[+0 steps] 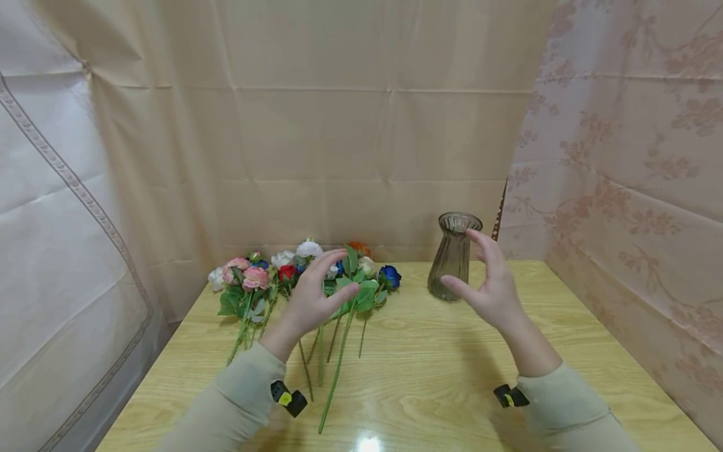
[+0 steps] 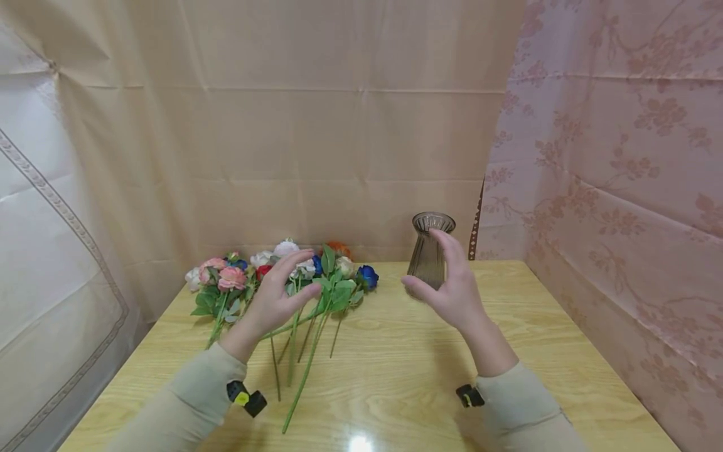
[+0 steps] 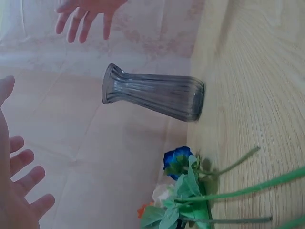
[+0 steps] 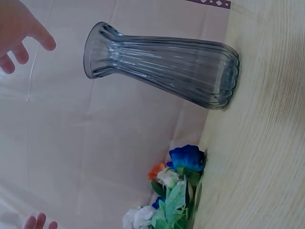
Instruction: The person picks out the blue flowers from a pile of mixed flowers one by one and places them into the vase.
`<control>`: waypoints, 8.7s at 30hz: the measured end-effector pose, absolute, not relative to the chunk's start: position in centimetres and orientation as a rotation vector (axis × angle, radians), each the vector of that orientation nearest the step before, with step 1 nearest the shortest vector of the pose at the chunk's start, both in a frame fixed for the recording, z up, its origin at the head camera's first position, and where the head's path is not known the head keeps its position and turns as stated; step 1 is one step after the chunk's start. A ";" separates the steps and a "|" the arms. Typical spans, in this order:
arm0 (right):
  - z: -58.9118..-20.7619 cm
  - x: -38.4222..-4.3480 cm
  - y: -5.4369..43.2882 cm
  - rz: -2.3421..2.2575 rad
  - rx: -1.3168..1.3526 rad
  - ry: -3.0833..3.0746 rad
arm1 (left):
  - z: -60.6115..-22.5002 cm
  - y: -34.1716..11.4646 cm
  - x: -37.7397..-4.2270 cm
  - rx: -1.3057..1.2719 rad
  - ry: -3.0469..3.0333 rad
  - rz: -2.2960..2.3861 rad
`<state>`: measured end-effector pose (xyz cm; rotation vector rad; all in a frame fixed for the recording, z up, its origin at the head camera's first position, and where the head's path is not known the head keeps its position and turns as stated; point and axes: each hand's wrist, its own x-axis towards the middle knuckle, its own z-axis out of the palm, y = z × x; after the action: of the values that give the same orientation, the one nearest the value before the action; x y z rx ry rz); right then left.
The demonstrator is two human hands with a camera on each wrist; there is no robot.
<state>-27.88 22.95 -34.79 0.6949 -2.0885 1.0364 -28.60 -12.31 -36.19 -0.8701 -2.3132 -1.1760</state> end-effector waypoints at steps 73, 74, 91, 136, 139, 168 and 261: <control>-40.3 -37.3 26.1 1.483 0.027 -2.397 | -40.2 -4.8 -32.4 -0.524 -2.271 -1.700; -40.4 -37.3 26.1 1.478 0.023 -2.407 | -40.3 -4.8 -32.5 -0.519 -2.269 -1.703; -41.7 -38.7 25.3 1.451 -0.053 -2.474 | -41.4 -3.4 -33.3 -0.407 -2.304 -1.744; -40.9 -38.5 25.9 1.410 -0.001 -2.591 | -41.5 -3.8 -33.3 -0.387 -2.381 -1.733; -40.7 -38.1 25.9 1.392 0.038 -2.615 | -41.6 -4.3 -33.2 -0.397 -2.381 -1.718; -41.2 -33.6 25.4 1.465 0.356 -2.637 | -41.6 -8.2 -29.2 -0.610 -2.573 -1.474; -41.3 -28.5 26.6 1.472 0.542 -2.654 | -36.6 -6.2 -29.6 -0.577 -2.844 -1.090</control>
<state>-28.53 26.57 -41.29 0.5419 -2.6538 1.4722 -29.62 -6.20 -36.61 -0.5768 -2.8438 -1.0901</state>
